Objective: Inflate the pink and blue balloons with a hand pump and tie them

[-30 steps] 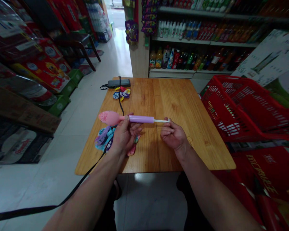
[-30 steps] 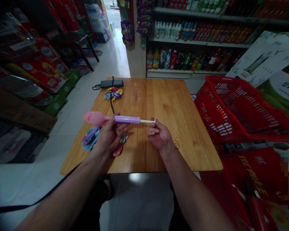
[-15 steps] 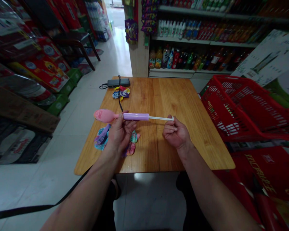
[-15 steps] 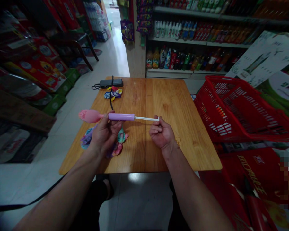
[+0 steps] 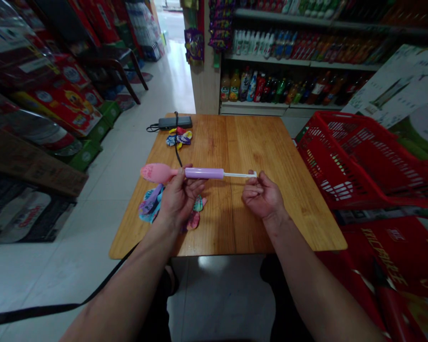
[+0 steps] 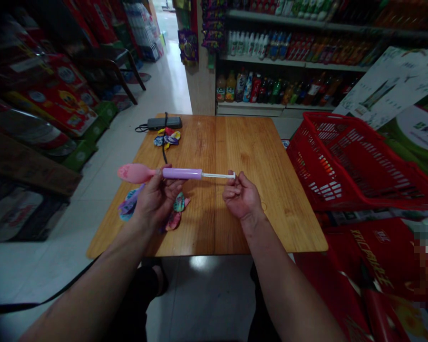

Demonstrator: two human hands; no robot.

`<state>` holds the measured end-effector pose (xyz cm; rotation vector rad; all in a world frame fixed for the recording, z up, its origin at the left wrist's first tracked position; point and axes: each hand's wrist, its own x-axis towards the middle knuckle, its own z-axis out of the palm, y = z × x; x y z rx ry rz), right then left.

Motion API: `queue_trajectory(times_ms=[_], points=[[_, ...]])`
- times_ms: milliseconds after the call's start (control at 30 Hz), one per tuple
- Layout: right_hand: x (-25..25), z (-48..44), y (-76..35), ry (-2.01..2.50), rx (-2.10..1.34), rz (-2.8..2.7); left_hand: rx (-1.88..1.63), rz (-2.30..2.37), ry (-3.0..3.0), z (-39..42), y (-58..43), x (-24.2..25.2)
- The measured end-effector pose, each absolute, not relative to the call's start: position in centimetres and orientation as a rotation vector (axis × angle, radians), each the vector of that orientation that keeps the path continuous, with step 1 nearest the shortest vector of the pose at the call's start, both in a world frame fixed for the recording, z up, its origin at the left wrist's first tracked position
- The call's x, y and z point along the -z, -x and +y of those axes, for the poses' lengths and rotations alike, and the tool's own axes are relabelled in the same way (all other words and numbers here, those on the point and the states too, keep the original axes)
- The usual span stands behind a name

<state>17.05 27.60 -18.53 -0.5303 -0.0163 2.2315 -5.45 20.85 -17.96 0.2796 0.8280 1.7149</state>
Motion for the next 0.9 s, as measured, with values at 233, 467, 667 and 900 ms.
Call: queue_trajectory(times_ms=[233, 467, 667, 900], points=[[19.8, 25.7, -14.4, 0.591, -2.382, -0.016, -1.627, 0.853, -0.297, 19.6, 3.1, 18.3], [18.5, 27.4, -16.7, 0.546, -2.214, -0.018, -1.668, 0.801, -0.255, 20.6, 5.4, 17.9], [18.9, 26.1, -15.6, 0.500, -2.358, -0.011, -1.636, 0.796, -0.294, 20.0, 4.2, 18.3], [18.5, 26.6, -15.9, 0.490, -2.317, 0.040, -1.624, 0.814, -0.297, 20.4, 3.8, 17.8]])
